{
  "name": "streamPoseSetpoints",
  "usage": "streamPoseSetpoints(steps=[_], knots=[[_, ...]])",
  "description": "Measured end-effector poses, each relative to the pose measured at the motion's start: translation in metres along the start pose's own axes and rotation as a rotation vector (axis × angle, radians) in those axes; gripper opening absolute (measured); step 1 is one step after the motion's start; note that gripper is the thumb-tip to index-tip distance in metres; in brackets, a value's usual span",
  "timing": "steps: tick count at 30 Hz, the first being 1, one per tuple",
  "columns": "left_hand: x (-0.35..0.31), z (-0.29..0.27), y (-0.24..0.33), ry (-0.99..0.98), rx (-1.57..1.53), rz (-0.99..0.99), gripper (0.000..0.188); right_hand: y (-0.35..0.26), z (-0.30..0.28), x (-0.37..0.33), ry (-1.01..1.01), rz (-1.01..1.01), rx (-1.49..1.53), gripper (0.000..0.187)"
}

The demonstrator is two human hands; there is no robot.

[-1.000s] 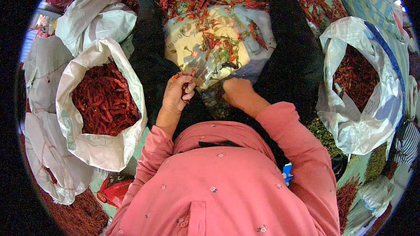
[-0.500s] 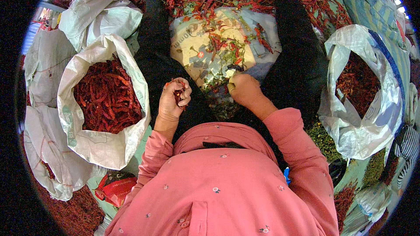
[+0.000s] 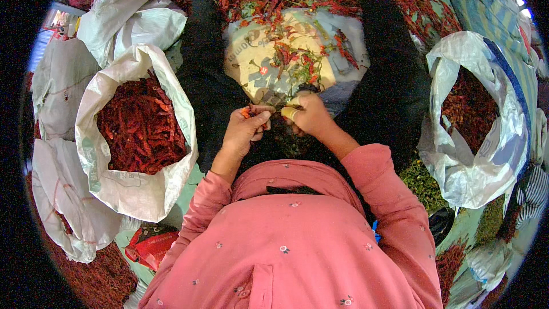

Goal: The person sits on the floor and removes stems from dried red chilies by hand, placing the de-stemmed chilies into a nearby sack. The person repeatedly picks chilies from a large pile, snaps off the stems, and drops the chilies into the sack.

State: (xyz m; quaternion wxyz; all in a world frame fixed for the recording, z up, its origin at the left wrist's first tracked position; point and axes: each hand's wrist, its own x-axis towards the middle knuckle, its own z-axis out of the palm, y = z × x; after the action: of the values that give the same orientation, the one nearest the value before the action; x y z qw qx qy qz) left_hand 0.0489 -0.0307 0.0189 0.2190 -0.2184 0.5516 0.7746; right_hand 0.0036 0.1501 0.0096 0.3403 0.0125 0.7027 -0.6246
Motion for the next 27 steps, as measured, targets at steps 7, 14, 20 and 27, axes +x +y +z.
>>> streamPoseSetpoints(steps=[7, 14, 20, 27], knots=[[0.005, 0.007, -0.008, 0.074, 0.018, 0.125, 0.012, -0.008, 0.024, 0.001, -0.129, -0.008, 0.306, 0.012], [0.005, -0.012, 0.003, 0.225, -0.308, 0.22, 0.005, 0.018, 0.003, 0.001, 0.154, -0.704, -0.953, 0.017], [0.005, -0.013, -0.001, 0.222, -0.291, 0.201, 0.003, 0.027, 0.027, 0.005, 0.072, -0.564, -1.289, 0.01], [0.006, -0.013, -0.001, 0.18, -0.302, 0.222, 0.006, 0.04, 0.017, 0.025, 0.164, -0.661, -1.066, 0.011]])
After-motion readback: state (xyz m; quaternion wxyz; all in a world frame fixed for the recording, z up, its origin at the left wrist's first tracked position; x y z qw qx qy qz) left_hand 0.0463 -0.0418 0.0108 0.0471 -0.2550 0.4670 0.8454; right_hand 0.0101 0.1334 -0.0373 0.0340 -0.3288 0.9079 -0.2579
